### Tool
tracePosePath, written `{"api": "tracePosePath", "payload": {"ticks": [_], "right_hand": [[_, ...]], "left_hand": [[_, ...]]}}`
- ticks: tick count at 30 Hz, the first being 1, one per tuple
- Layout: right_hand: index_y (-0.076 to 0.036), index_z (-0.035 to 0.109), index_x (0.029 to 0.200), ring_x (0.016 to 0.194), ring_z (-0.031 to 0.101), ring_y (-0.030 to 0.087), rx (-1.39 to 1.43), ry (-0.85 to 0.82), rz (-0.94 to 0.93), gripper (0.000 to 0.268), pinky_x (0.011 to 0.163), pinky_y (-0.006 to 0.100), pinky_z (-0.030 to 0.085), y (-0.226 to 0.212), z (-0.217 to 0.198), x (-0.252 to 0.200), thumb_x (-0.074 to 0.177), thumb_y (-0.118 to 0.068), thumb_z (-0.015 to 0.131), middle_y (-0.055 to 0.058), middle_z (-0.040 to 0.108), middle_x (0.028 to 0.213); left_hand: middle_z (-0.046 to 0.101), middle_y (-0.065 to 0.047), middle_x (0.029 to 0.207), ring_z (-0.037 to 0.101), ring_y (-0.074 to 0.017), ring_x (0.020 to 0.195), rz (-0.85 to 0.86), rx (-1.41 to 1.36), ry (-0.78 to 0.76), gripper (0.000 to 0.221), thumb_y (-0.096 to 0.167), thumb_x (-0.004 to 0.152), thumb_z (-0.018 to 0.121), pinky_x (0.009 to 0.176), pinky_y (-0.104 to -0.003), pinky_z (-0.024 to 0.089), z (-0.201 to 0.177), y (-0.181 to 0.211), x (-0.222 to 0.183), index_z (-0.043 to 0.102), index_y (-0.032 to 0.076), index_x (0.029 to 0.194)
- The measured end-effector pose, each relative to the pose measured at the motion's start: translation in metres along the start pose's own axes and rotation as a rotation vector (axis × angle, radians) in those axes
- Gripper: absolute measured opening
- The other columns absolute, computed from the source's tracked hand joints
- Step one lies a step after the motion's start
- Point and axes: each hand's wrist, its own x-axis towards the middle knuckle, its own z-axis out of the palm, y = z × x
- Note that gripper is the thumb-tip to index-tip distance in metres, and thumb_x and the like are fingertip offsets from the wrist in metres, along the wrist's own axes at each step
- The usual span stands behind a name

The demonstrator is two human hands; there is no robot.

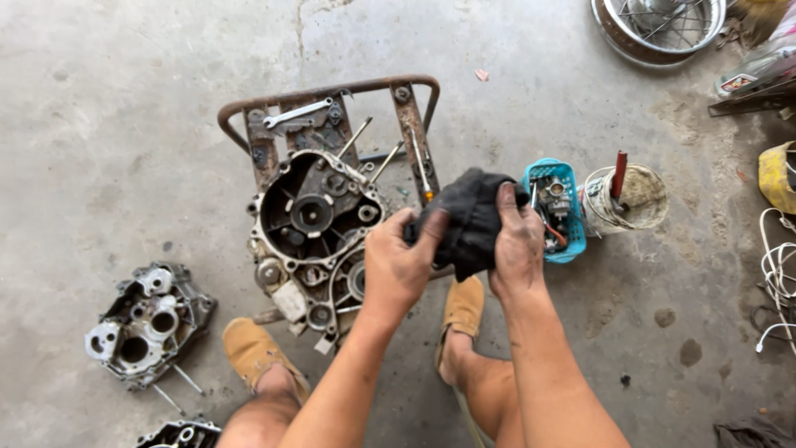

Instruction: Repairing a motorcycle engine by manipulating internal components with a screwdriver and cleaning parts.

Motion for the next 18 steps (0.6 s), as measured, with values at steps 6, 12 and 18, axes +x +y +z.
{"api": "tracePosePath", "payload": {"ticks": [6, 12, 18], "right_hand": [[0.001, 0.069, 0.102, 0.068, 0.073, 0.023, 0.194, 0.068, -0.002, 0.034, 0.063, 0.035, 0.063, -0.045, -0.004, -0.049, 0.09, -0.029, 0.08, 0.017, 0.07, 0.082], [-0.001, 0.07, 0.103, 0.073, 0.071, 0.024, 0.125, -0.036, -0.004, 0.051, 0.068, 0.038, 0.062, -0.019, -0.029, -0.067, 0.093, -0.051, 0.073, 0.014, 0.068, 0.082], [-0.011, 0.063, 0.12, 0.098, 0.062, 0.019, -0.209, 0.08, -0.49, 0.026, 0.093, 0.036, 0.052, 0.009, -0.058, -0.06, 0.105, -0.032, 0.059, 0.01, 0.067, 0.104]], "left_hand": [[0.066, -0.028, 0.116, 0.064, -0.0478, 0.111, 0.16, -0.145, -0.022, 0.045, 0.017, 0.087, 0.072, 0.096, -0.056, 0.051, 0.005, -0.001, -0.029, 0.057, 0.006, 0.128], [0.071, -0.023, 0.105, 0.061, -0.0289, 0.1, -0.291, -0.492, -0.184, 0.045, 0.046, 0.101, 0.057, 0.095, -0.047, 0.048, 0.071, -0.03, -0.04, 0.073, 0.005, 0.11], [0.071, -0.017, 0.109, 0.062, -0.0227, 0.093, -0.3, -0.394, -0.071, 0.032, 0.026, 0.102, 0.066, 0.083, -0.037, 0.055, 0.112, -0.071, -0.033, 0.066, 0.006, 0.126]]}}
